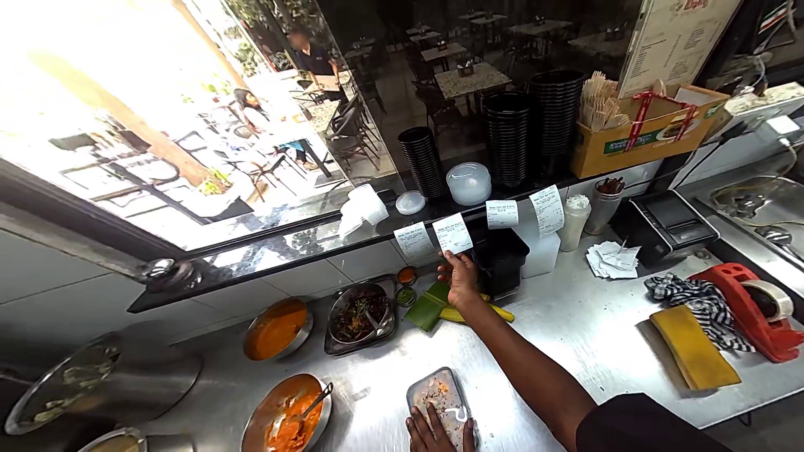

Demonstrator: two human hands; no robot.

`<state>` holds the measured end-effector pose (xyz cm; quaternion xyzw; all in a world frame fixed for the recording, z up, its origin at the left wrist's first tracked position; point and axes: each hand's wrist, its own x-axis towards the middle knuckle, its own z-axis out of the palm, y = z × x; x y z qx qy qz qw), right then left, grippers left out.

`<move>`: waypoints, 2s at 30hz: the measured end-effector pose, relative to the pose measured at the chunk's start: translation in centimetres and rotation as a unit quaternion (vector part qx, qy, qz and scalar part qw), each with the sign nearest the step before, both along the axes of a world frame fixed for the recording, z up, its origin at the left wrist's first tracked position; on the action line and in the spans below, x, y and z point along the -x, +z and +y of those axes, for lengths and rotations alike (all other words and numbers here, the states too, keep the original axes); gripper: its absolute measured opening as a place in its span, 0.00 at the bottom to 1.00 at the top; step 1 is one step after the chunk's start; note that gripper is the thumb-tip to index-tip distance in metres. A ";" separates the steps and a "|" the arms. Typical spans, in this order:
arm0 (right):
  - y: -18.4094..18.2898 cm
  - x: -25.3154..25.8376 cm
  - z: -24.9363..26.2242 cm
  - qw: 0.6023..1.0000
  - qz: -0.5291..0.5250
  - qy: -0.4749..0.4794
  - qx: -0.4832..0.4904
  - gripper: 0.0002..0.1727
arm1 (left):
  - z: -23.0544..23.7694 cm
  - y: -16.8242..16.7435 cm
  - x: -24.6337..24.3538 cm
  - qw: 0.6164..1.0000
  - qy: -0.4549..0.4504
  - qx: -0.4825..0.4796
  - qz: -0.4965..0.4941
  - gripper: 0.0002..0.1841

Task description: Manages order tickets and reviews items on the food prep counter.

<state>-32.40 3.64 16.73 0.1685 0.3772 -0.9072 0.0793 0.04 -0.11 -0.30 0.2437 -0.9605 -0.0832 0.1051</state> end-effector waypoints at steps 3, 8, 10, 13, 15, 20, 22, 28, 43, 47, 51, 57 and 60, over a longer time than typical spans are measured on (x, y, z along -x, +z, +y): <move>-0.2 -0.1 -0.1 1.000 -0.007 0.001 0.003 0.09 | -0.1 0.0 0.0 1.000 -0.002 0.002 -0.001 0.58; -0.5 0.0 -0.1 1.000 -0.007 0.004 0.005 0.09 | -0.1 0.2 0.0 1.000 -0.003 0.006 -0.003 0.57; -0.5 0.0 -0.1 1.000 -0.007 0.009 0.002 0.09 | -0.1 0.1 0.0 1.000 -0.002 0.002 -0.003 0.58; -0.7 -0.1 0.0 1.000 -0.006 0.011 -0.004 0.09 | -0.2 -0.1 -0.1 1.000 0.000 -0.001 -0.003 0.58; -0.8 -0.3 0.1 1.000 -0.007 0.013 -0.009 0.09 | -0.1 -0.2 -0.1 1.000 0.004 -0.003 -0.005 0.58; -1.3 -0.8 0.2 0.999 0.000 0.025 -0.025 0.10 | -0.1 0.0 -0.1 1.000 0.005 -0.012 -0.007 0.58; -1.7 -0.7 0.1 0.999 0.005 0.030 -0.032 0.10 | -0.1 0.0 0.0 1.000 0.006 -0.010 -0.010 0.59; -3.5 1.1 -1.4 0.996 0.004 0.091 -0.003 0.31 | -0.2 0.0 0.0 1.000 0.008 0.000 -0.015 0.59; -6.3 2.1 -2.7 0.982 0.101 0.131 -0.088 0.14 | -0.3 -0.7 0.0 1.000 0.019 0.000 -0.018 0.60; -6.1 1.5 -2.6 0.984 0.118 0.125 -0.051 0.09 | -0.2 -0.3 0.0 1.000 0.016 -0.003 -0.017 0.60; -6.0 1.2 -2.7 0.983 0.128 0.129 -0.036 0.08 | -0.2 0.1 0.0 1.000 0.018 -0.004 -0.018 0.60; -6.1 1.3 -2.9 0.984 0.128 0.124 -0.024 0.08 | -0.2 -0.3 0.1 1.000 0.016 0.009 -0.020 0.60; -6.2 1.3 -2.8 0.984 0.125 0.125 -0.020 0.07 | -0.1 -0.2 0.1 1.000 0.018 0.006 -0.018 0.60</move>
